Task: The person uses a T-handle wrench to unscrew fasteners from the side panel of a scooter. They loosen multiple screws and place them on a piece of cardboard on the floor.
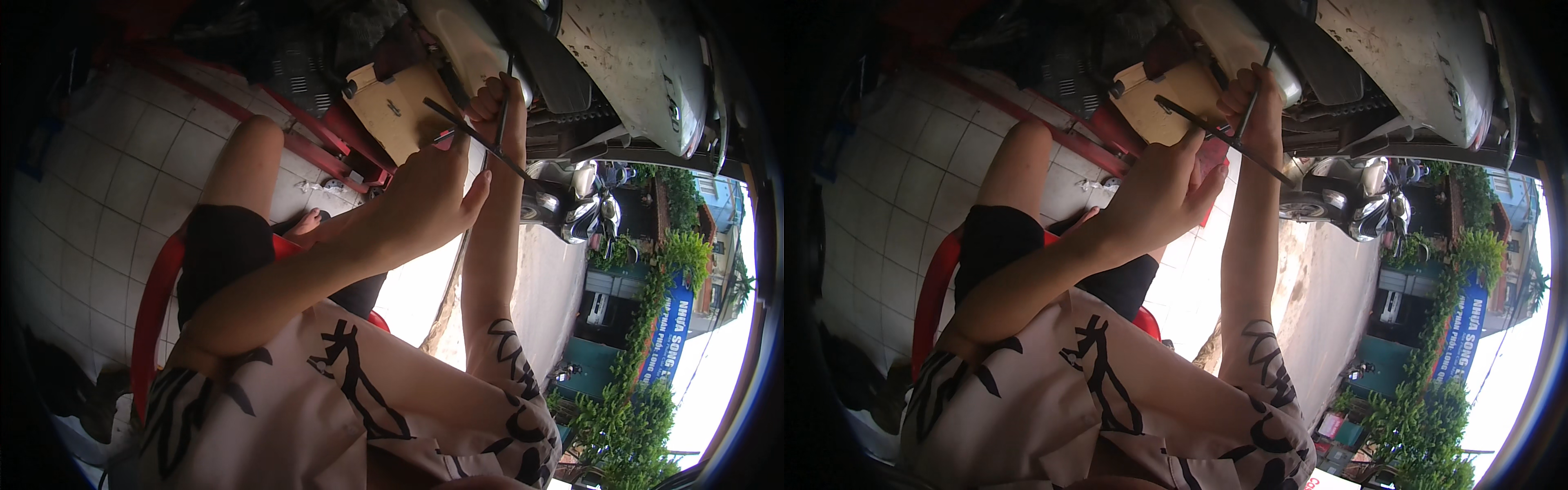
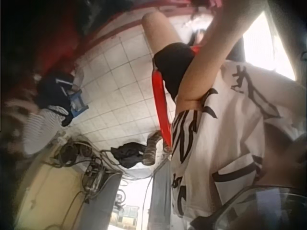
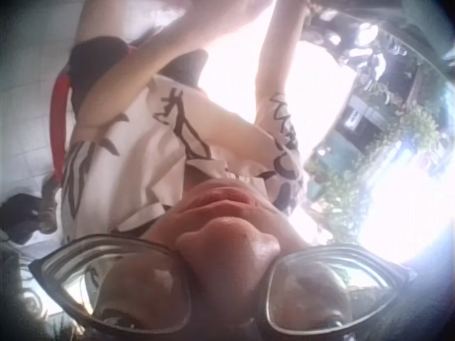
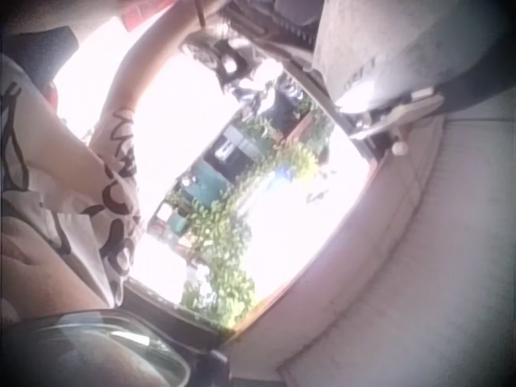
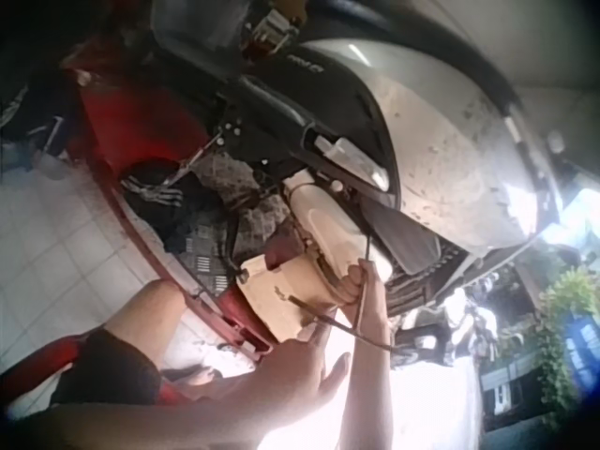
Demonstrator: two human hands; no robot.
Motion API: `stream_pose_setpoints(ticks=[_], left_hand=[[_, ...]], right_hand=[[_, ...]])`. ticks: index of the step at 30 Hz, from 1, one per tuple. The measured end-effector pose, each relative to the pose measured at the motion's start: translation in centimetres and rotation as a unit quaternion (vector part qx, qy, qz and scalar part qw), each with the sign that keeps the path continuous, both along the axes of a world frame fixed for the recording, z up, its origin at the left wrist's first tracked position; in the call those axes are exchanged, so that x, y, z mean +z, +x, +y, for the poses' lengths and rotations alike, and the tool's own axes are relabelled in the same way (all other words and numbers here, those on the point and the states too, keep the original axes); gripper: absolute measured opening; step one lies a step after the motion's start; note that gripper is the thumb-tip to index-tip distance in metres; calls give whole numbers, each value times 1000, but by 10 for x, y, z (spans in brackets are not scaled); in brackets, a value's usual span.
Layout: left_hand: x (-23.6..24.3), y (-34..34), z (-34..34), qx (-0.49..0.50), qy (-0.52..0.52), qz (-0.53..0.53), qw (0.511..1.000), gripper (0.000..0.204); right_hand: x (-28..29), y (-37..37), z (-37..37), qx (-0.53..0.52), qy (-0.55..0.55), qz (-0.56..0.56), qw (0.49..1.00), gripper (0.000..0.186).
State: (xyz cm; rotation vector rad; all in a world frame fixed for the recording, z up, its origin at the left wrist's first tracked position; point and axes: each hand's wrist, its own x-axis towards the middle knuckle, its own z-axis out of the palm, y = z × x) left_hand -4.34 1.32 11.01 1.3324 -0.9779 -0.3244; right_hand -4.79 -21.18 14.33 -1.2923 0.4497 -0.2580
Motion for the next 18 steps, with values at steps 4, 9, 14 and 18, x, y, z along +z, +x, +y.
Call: stream_pose_setpoints(ticks=[4,9,14,18], left_hand=[[26,0,-4,-39,-71,-19,997,54],[6,-10,-9,-52,-29,-136,989,53],[0,-5,-8,30,44,-52,997,55],[23,3,-12,9,-81,-34,996,66]], right_hand=[[0,10,14,-97,-64,14,993,41],[10,12,10,-21,-11,-12,1000,41],[6,-5,-9,9,11,-23,1000,41],[11,13,32,-138,-64,15,988,42]])
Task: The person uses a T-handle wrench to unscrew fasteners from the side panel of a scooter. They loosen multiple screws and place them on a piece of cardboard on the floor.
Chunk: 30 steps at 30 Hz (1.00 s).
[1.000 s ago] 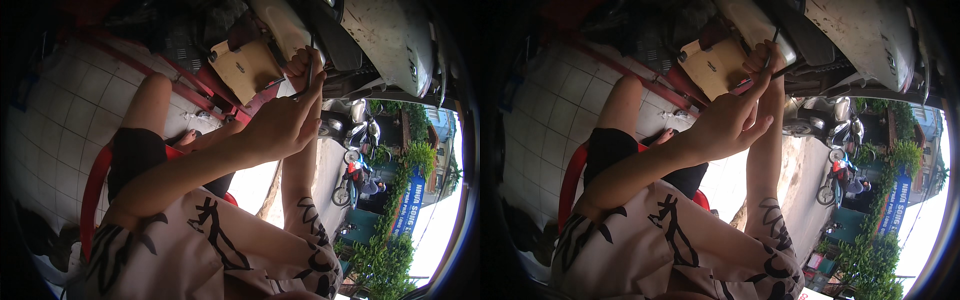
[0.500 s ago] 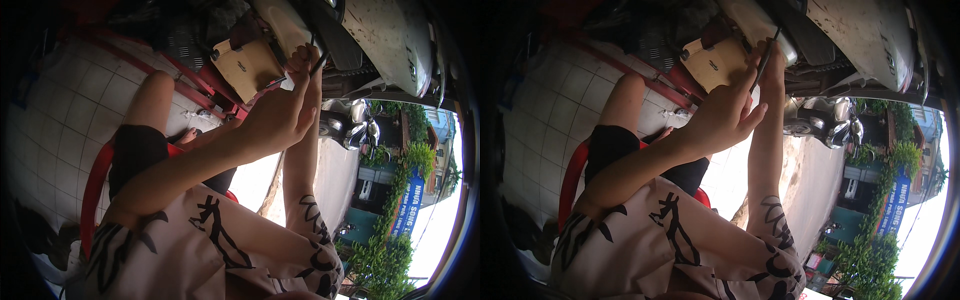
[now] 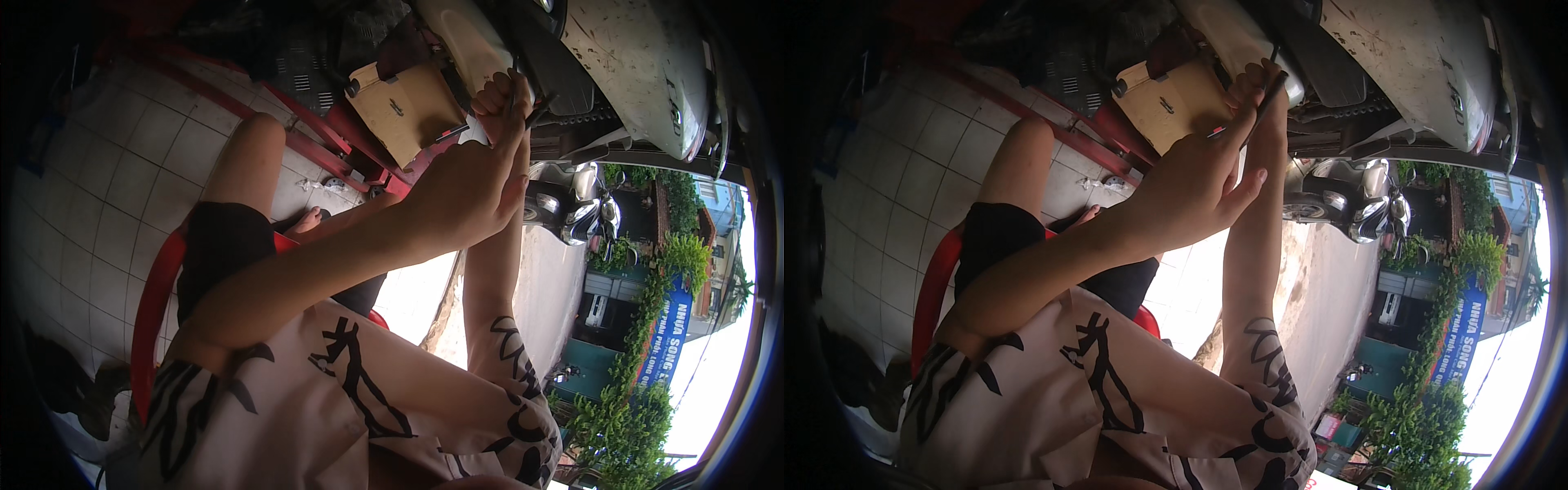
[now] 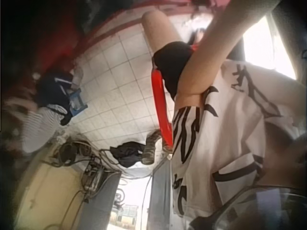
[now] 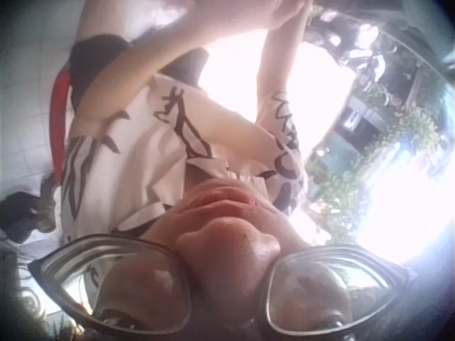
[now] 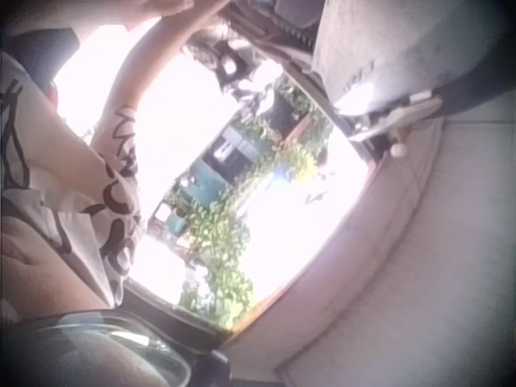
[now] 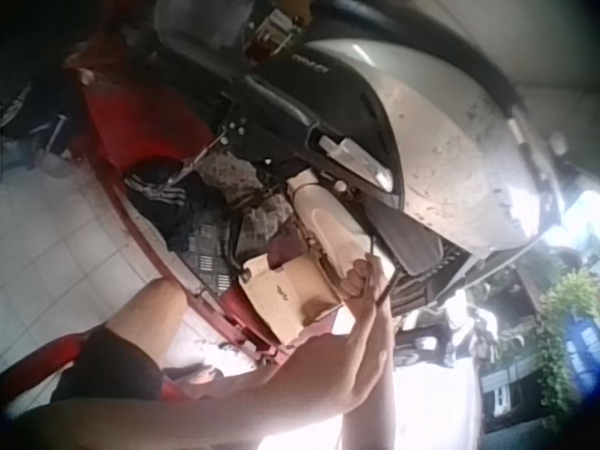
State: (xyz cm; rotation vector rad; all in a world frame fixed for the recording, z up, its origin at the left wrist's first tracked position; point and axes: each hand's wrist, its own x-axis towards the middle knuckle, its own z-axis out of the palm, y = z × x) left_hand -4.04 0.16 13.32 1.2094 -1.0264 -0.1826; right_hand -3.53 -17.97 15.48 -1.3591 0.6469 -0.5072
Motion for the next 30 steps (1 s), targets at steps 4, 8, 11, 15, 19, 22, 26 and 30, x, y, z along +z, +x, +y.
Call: stream_pose_setpoints(ticks=[4,8,11,15,19,22,26,30], left_hand=[[2,-5,0,-75,46,-132,987,59],[-24,-21,-6,-52,105,-133,984,55],[-29,-12,-6,74,134,-44,987,56],[6,12,-6,84,17,38,996,50],[8,11,-16,115,82,-172,975,49],[16,-10,-6,-41,143,-183,972,33],[-23,-18,-6,-56,209,-99,971,36],[-17,10,-2,-27,263,7,964,52]], right_hand=[[0,-2,-3,36,14,-45,998,40],[-9,-11,-41,143,33,-59,987,41],[-12,-9,-44,126,82,-50,987,41],[-18,3,-15,-23,-16,-2,1000,37],[-24,1,-16,62,-10,-43,997,39],[-13,-7,-33,56,16,5,998,43],[-23,1,-50,116,88,-43,988,48],[-20,-6,-54,118,77,-49,989,48]])
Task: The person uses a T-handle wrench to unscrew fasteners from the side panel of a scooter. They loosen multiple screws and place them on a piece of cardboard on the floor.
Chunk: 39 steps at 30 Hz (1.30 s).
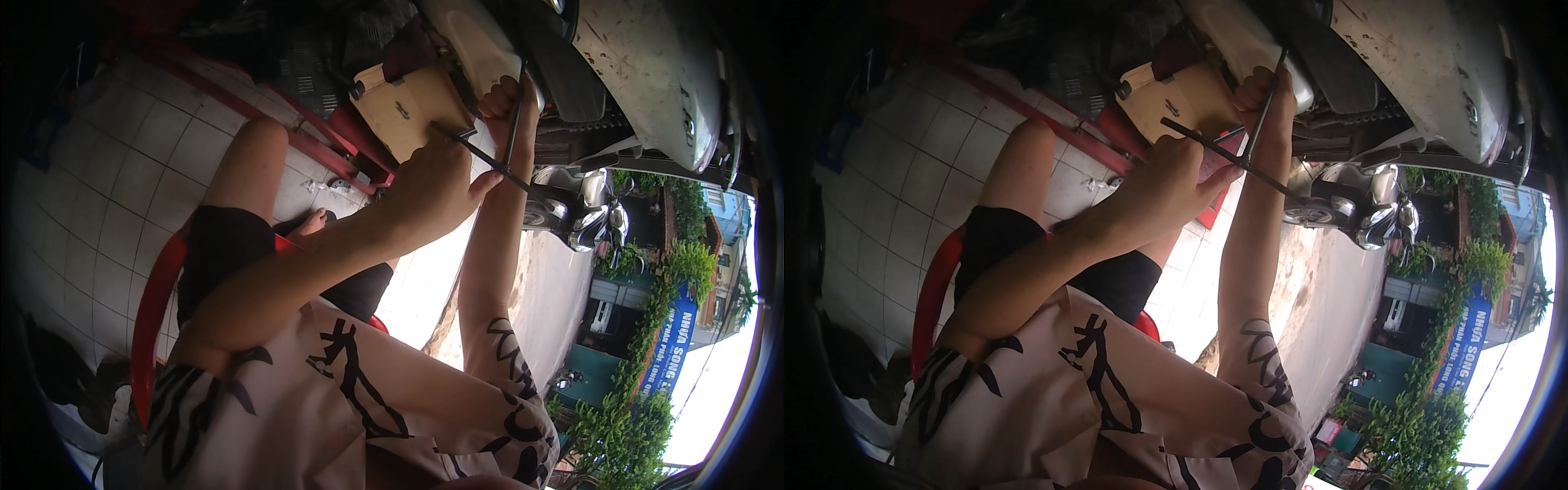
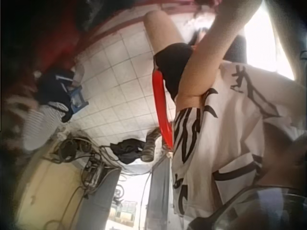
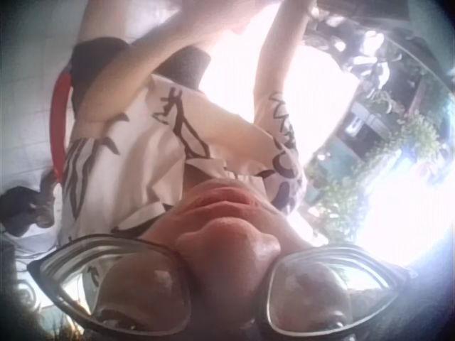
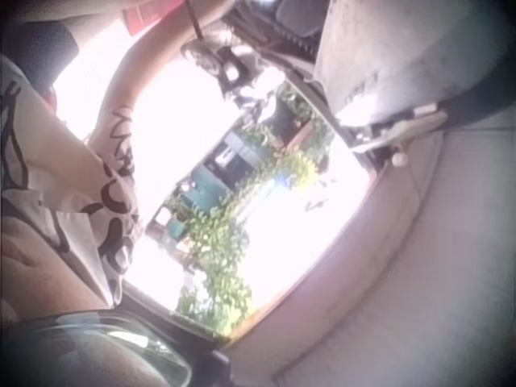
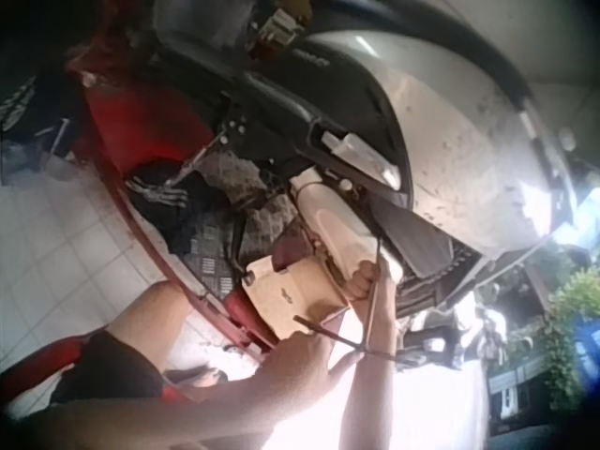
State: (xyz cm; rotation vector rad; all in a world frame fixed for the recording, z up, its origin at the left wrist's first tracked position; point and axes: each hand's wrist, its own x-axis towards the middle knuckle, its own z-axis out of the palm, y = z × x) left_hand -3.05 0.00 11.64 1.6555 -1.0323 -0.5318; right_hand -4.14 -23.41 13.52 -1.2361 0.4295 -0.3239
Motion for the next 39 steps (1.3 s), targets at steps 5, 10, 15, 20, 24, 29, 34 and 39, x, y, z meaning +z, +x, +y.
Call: stream_pose_setpoints(ticks=[5,10,15,20,24,29,34,39], left_hand=[[22,10,-9,61,-212,-48,974,41],[28,-8,-10,19,-240,11,970,50],[8,-11,-28,135,-291,-149,935,30],[14,5,-29,148,-289,-415,850,10],[18,13,-28,143,-289,-443,837,3],[8,5,-34,107,-309,-437,838,6],[-2,-11,-12,-39,-225,-355,907,12],[-23,-12,-4,-2,-120,-57,991,33]], right_hand=[[1,7,4,-42,-26,-5,999,47],[5,4,-10,26,-4,-55,998,48],[3,7,17,-34,-65,-60,995,46],[46,1,112,-245,-95,1,965,36],[13,-16,86,-273,-309,-17,911,22],[6,-20,29,-105,-83,13,991,30],[12,-6,41,-60,-15,54,997,44],[5,-7,23,-10,14,32,999,42]])
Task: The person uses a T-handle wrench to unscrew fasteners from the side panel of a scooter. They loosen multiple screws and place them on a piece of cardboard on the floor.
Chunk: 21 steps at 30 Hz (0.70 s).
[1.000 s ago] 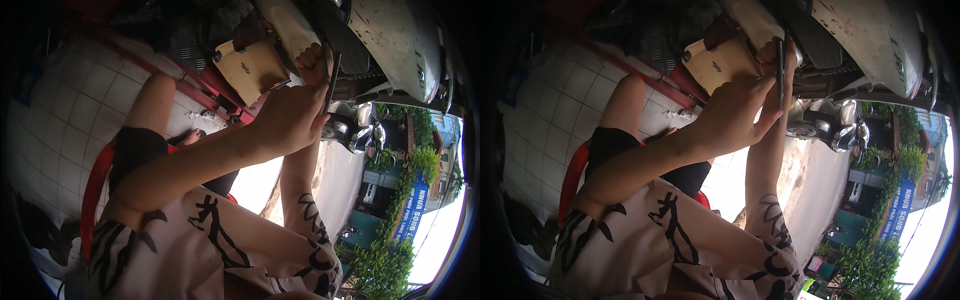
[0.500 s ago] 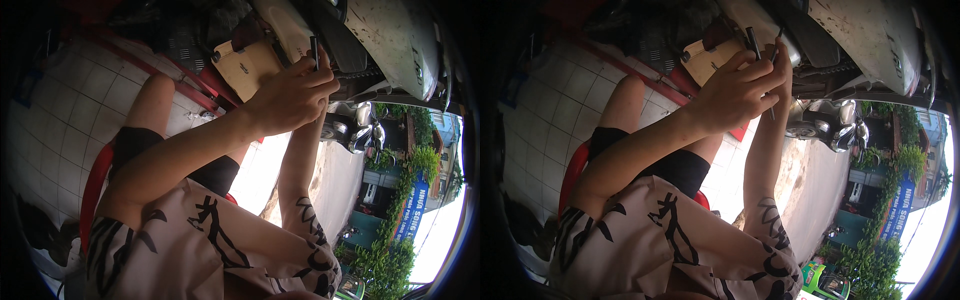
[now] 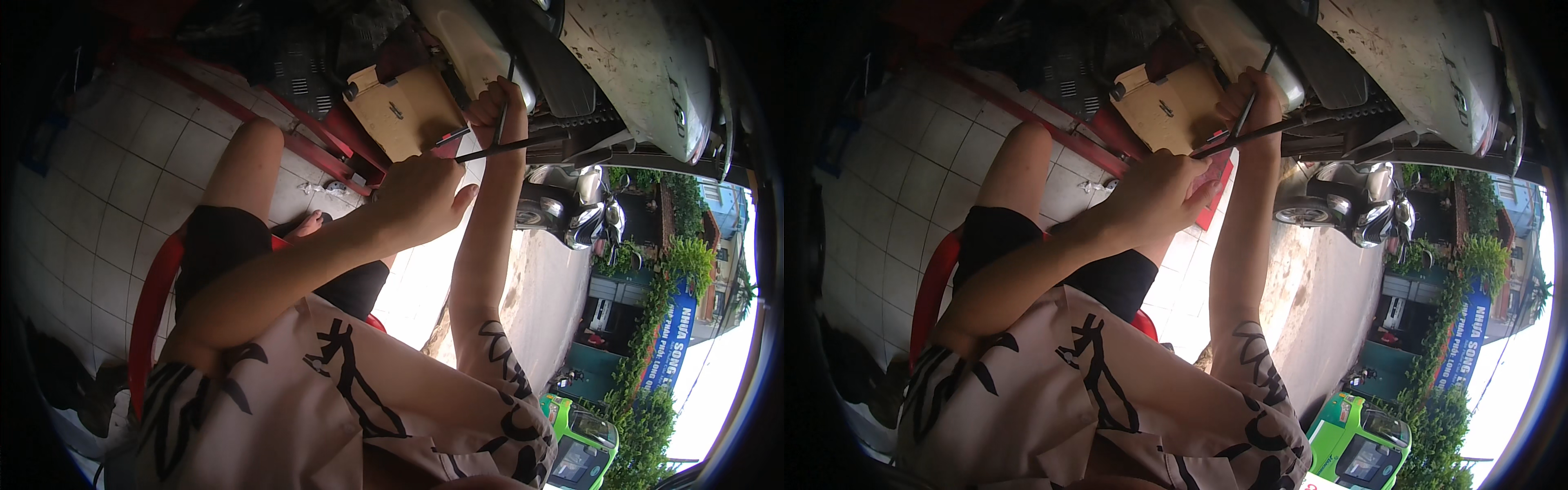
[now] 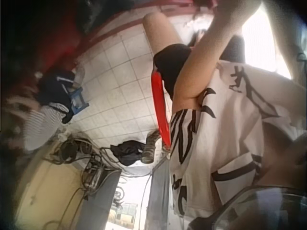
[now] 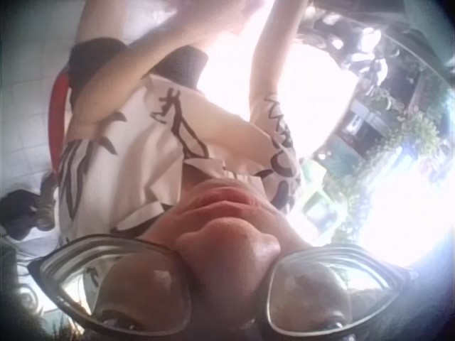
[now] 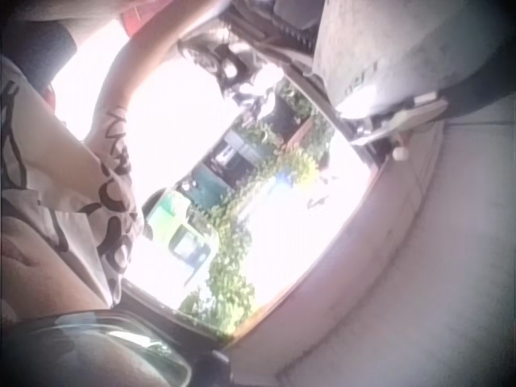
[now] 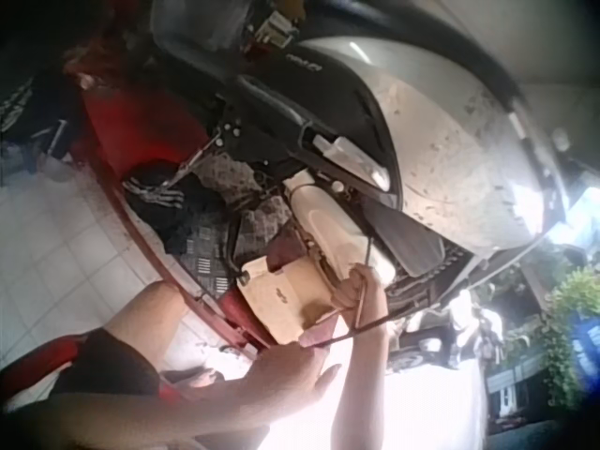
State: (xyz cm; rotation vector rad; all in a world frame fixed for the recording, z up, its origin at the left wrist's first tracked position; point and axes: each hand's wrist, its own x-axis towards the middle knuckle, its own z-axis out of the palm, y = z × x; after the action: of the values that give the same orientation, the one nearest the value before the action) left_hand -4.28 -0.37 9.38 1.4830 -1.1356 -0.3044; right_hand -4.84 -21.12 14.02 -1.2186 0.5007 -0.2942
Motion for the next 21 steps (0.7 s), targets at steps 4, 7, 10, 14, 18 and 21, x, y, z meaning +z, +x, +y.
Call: stream_pose_setpoints(ticks=[4,7,10,14,18,21], left_hand=[[0,3,1,30,-54,84,995,44],[16,2,3,19,-73,182,980,47],[28,1,1,-125,-120,465,868,48],[37,4,-9,-217,-85,705,670,45],[25,-3,-30,-252,-102,736,620,40],[24,-7,-35,-257,-148,735,610,38]], right_hand=[[-1,9,6,-21,-19,6,1000,42],[2,13,13,-18,-50,10,999,41],[10,14,16,-3,-49,5,999,40],[8,14,25,-55,-71,-7,996,41],[9,8,21,-50,-52,-31,997,39],[11,7,22,-51,-59,-28,997,39]])
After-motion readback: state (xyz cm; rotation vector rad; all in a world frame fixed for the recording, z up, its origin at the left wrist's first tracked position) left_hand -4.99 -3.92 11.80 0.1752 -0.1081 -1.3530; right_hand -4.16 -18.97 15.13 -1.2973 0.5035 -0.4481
